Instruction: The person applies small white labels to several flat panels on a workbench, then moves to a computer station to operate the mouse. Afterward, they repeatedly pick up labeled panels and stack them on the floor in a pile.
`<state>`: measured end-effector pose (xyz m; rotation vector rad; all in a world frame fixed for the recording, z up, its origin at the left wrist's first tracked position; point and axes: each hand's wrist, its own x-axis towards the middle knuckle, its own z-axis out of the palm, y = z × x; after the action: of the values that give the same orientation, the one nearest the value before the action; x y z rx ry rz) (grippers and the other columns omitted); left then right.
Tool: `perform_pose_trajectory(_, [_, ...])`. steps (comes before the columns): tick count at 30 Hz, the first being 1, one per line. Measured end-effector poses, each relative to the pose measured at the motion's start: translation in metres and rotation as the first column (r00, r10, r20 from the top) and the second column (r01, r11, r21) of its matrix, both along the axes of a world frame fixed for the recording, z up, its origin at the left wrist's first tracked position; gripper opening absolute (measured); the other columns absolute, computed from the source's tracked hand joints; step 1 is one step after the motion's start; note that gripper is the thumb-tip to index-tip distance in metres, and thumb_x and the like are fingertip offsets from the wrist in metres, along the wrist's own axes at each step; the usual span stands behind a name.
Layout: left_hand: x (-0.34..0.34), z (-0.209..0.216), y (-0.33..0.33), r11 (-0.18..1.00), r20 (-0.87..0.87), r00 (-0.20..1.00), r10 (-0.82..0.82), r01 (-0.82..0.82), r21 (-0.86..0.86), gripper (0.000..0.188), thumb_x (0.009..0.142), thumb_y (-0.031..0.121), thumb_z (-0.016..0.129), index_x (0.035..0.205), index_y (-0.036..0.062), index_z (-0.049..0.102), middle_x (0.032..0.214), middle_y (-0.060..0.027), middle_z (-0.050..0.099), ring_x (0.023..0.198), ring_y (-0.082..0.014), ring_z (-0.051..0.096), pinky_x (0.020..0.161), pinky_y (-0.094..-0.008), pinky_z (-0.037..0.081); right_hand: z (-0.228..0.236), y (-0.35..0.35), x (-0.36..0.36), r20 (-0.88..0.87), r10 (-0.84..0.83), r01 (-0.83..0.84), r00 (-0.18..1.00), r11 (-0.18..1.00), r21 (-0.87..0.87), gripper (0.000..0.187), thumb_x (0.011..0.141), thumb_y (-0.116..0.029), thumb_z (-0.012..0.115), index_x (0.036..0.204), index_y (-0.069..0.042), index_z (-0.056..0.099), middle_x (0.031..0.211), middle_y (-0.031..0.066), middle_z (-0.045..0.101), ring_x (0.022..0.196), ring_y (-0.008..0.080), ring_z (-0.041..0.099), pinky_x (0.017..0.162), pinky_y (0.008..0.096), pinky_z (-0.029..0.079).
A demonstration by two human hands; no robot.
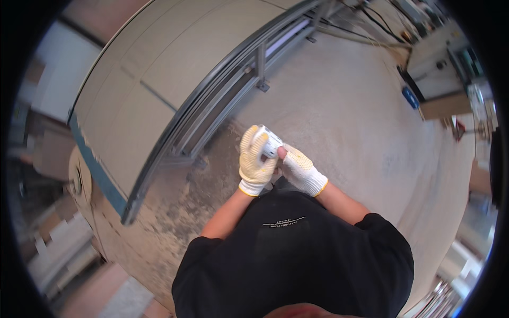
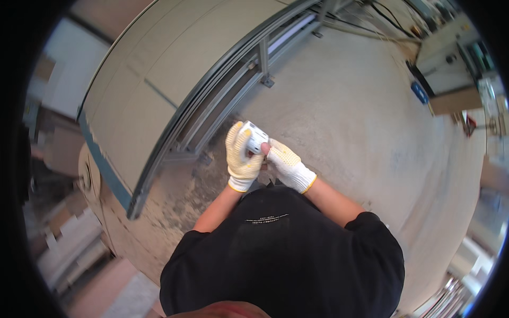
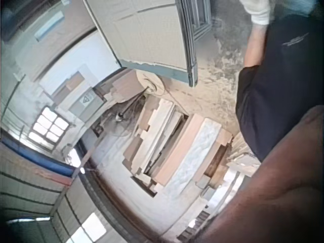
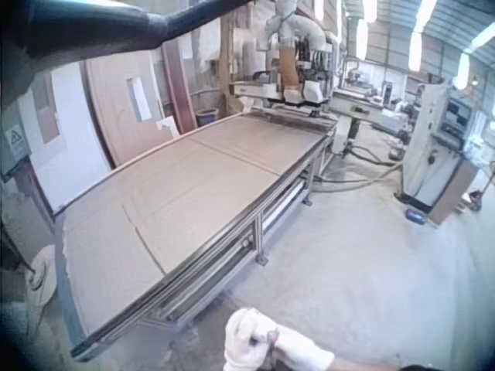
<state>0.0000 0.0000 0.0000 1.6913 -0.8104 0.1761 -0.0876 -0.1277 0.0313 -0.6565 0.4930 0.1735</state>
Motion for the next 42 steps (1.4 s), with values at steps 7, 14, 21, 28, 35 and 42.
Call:
perform_pose_trajectory(7, [0.089,0.025,-0.04,0.686,-0.559,0.398,-0.727,0.425,-0.59,0.092,0.089,0.029,0.085,0.157,-0.0009,0.031,0.152,-0.0182,0.047,0.142,-0.0294,0.047,0.116,-0.0466,0.042,0.014,-0.054,0.056,0.237,-0.164,0.288,0.958,0.537,-0.793,0.057,0.089,-0.016,0.081,0.138,0.0,0.055,0.117,0.0099,0.065,0.108,0.0195,0.066,0.086,0.0361,0.058])
perform_pose_trajectory(14, [0.16,-0.018,-0.241,0.794,-0.654,0.543,-0.527,0.589,-0.151,0.046,0.092,0.017,0.079,0.131,-0.0043,0.065,0.126,-0.0119,0.069,0.118,-0.0199,0.065,0.106,-0.0365,0.049,-0.015,-0.25,0.102,0.084,-0.118,0.13,0.989,0.469,-0.874,0.05,0.085,-0.019,0.081,0.127,-0.002,0.059,0.108,0.0129,0.063,0.102,0.032,0.067,0.089,0.0375,0.057])
perform_pose_trajectory(21, [0.247,-0.03,-0.397,0.877,-0.917,0.054,-0.394,0.321,-0.358,0.04,0.106,0.026,0.062,0.131,-0.0047,0.066,0.121,-0.0133,0.071,0.11,-0.0188,0.067,0.097,-0.0344,0.052,-0.006,-0.427,0.209,0.056,0.151,0.034,0.987,0.151,-0.988,0.05,0.085,-0.021,0.083,0.128,-0.003,0.062,0.113,0.0141,0.063,0.103,0.03,0.066,0.092,0.0397,0.054])
perform_pose_trajectory(28, [0.368,-0.073,-0.532,0.791,-0.804,-0.087,-0.588,0.147,-0.595,0.036,0.107,0.022,0.058,0.133,-0.0028,0.066,0.12,-0.012,0.073,0.107,-0.0216,0.07,0.096,-0.0392,0.055,-0.044,-0.577,0.362,0.06,0.354,0.151,0.933,-0.237,-0.96,0.026,0.078,-0.02,0.08,0.099,-0.007,0.07,0.099,0.0112,0.062,0.094,0.0355,0.059,0.079,0.0469,0.05])
perform_pose_trajectory(35, [0.494,-0.075,-0.634,0.878,-0.869,-0.144,-0.474,-0.147,-0.455,0.028,0.102,0.021,0.06,0.118,-0.0008,0.07,0.107,-0.0096,0.075,0.1,-0.0232,0.071,0.091,-0.0399,0.056,-0.036,-0.648,0.504,0.105,0.436,0.344,0.894,-0.517,-0.784,0.017,0.079,-0.017,0.076,0.093,-0.011,0.068,0.097,0.0092,0.065,0.094,0.0347,0.062,0.075,0.0462,0.048])
perform_pose_trajectory(42, [0.642,-0.106,-0.68,0.67,-0.67,-0.19,-0.717,-0.455,-0.587,0.046,0.101,0.034,0.067,0.131,0.0008,0.059,0.128,-0.0152,0.067,0.12,-0.0313,0.064,0.109,-0.0501,0.048,-0.059,-0.765,0.642,0.412,0.488,0.48,0.769,-0.016,-0.877,0.015,0.075,-0.002,0.069,0.086,-0.008,0.06,0.083,0.011,0.062,0.079,0.0378,0.062,0.071,0.0486,0.049])
